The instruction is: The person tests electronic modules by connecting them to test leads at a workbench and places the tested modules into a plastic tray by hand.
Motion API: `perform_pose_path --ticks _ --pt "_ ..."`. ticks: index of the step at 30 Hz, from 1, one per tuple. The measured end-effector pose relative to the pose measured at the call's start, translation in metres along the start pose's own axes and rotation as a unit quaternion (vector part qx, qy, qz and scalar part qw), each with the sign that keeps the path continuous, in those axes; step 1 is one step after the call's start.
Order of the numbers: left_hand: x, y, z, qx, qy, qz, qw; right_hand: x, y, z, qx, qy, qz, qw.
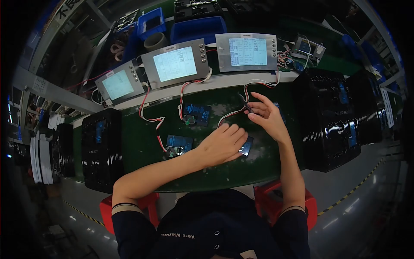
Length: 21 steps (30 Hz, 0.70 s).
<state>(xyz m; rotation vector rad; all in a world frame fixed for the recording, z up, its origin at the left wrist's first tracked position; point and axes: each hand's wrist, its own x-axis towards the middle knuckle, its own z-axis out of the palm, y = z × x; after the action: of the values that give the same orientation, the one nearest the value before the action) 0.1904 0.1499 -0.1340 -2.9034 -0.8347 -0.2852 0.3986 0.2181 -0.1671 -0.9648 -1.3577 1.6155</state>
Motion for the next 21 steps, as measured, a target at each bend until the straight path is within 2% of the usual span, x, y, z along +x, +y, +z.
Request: perform_pose_path --ticks 1,2,4,6,7,10,11,12,14,15,16,17,18,20,21 --pt "0.009 -0.003 -0.006 -0.062 -0.024 -0.061 0.996 0.000 -0.001 0.000 0.001 0.005 0.002 1.000" --pt "0.016 -0.008 0.001 -0.066 -0.076 -0.083 0.991 0.000 0.000 -0.002 0.004 0.007 -0.002 1.000" --pt "0.026 -0.018 0.013 -0.116 -0.080 -0.072 0.987 0.001 0.002 -0.004 0.018 0.004 -0.006 1.000" --pt "0.031 -0.022 0.026 -0.114 -0.003 -0.056 0.992 0.000 -0.001 -0.003 0.019 0.001 -0.020 1.000" --pt "0.034 -0.026 0.028 -0.171 -0.027 -0.048 0.984 -0.001 -0.004 -0.003 0.019 0.007 -0.007 1.000" --pt "0.031 -0.040 0.029 -0.362 -0.056 -0.070 0.928 -0.001 -0.004 -0.005 0.031 0.004 -0.019 0.999" --pt "0.027 -0.047 0.011 -0.412 -0.089 -0.112 0.900 -0.001 -0.004 -0.006 0.037 0.001 -0.025 0.999" --pt "0.016 -0.051 0.002 -0.406 -0.087 -0.129 0.900 -0.001 -0.004 -0.008 0.041 0.000 -0.030 0.999" --pt "-0.015 -0.056 -0.016 -0.532 0.105 -0.183 0.820 -0.002 -0.007 -0.007 0.031 -0.005 -0.045 0.999" --pt "-0.039 -0.062 -0.025 -0.524 0.168 -0.176 0.816 -0.003 -0.009 -0.005 0.028 -0.003 -0.050 0.998" --pt "-0.069 -0.064 -0.046 -0.510 0.215 -0.217 0.804 -0.003 -0.007 -0.007 0.022 0.003 -0.045 0.999" --pt "-0.102 -0.068 -0.057 -0.517 0.244 -0.291 0.767 -0.003 -0.007 -0.007 0.024 -0.003 -0.044 0.999" --pt "-0.143 -0.079 -0.078 -0.499 0.198 -0.417 0.733 -0.003 -0.007 -0.007 0.020 -0.003 -0.044 0.999" --pt "-0.218 -0.099 -0.108 -0.445 0.322 -0.537 0.641 -0.003 -0.006 -0.008 0.007 -0.003 -0.047 0.999" --pt "-0.256 -0.111 -0.123 -0.370 0.356 -0.593 0.620 -0.002 -0.006 -0.008 0.008 -0.005 -0.047 0.999"
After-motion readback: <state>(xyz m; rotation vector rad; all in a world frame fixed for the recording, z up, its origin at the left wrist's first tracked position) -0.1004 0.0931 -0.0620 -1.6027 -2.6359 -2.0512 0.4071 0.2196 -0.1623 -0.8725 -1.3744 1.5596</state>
